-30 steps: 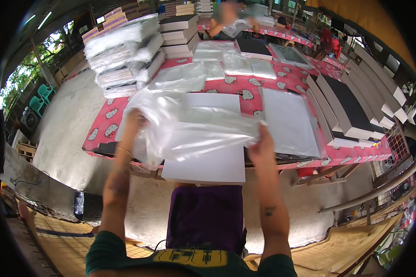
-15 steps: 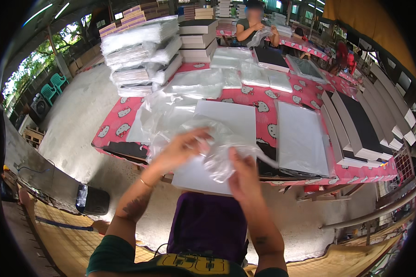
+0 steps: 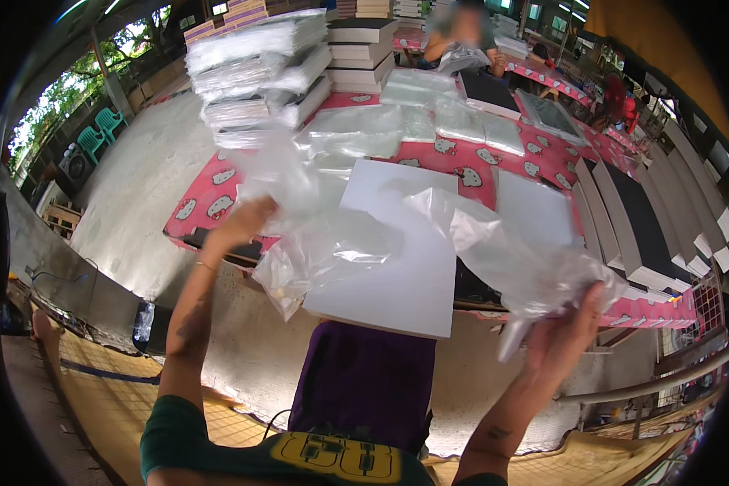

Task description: The person places black rectangular objects into clear plastic bags by hand and stacks them onto a pile on a table.

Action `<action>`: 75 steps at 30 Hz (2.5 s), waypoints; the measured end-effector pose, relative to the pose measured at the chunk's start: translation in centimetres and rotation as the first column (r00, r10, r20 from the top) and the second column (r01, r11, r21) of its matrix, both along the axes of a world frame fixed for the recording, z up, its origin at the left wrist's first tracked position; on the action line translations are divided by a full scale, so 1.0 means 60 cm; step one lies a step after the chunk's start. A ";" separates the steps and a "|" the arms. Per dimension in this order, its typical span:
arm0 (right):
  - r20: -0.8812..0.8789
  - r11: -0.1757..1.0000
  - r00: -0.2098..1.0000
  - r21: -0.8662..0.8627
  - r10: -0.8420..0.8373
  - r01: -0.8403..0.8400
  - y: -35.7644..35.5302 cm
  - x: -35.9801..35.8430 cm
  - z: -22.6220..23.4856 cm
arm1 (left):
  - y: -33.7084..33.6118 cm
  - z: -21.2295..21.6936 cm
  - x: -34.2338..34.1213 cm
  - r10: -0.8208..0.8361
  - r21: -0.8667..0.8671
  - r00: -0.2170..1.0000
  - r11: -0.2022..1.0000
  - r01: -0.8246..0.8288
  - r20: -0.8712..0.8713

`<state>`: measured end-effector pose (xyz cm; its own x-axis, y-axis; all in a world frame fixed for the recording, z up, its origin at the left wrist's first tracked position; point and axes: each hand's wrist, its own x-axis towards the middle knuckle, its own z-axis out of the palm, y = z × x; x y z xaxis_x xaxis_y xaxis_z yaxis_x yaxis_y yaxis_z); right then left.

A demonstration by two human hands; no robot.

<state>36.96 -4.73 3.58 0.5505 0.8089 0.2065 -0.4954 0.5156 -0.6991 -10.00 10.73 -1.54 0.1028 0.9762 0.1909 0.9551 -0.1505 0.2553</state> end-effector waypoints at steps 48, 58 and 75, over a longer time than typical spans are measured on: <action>0.103 0.869 0.864 -0.101 0.494 -0.485 0.032 -0.252 -0.122 | -0.158 0.012 0.268 -0.382 0.301 0.472 0.923 0.240 0.794; 0.004 0.865 0.866 0.036 0.500 -0.500 0.026 -0.255 -0.142 | -0.145 0.000 0.272 -0.201 0.197 0.387 0.979 0.052 0.900; 0.972 0.689 -0.014 -0.175 0.233 -0.703 0.013 -0.190 0.003 | -0.199 0.114 0.231 -0.759 0.287 0.648 0.636 0.716 0.063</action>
<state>25.59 -3.95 3.74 -0.7229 0.5444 0.4254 0.1415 0.7194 -0.6801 3.86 -1.18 5.29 0.7168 0.5157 0.4693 0.4453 -0.8565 0.2610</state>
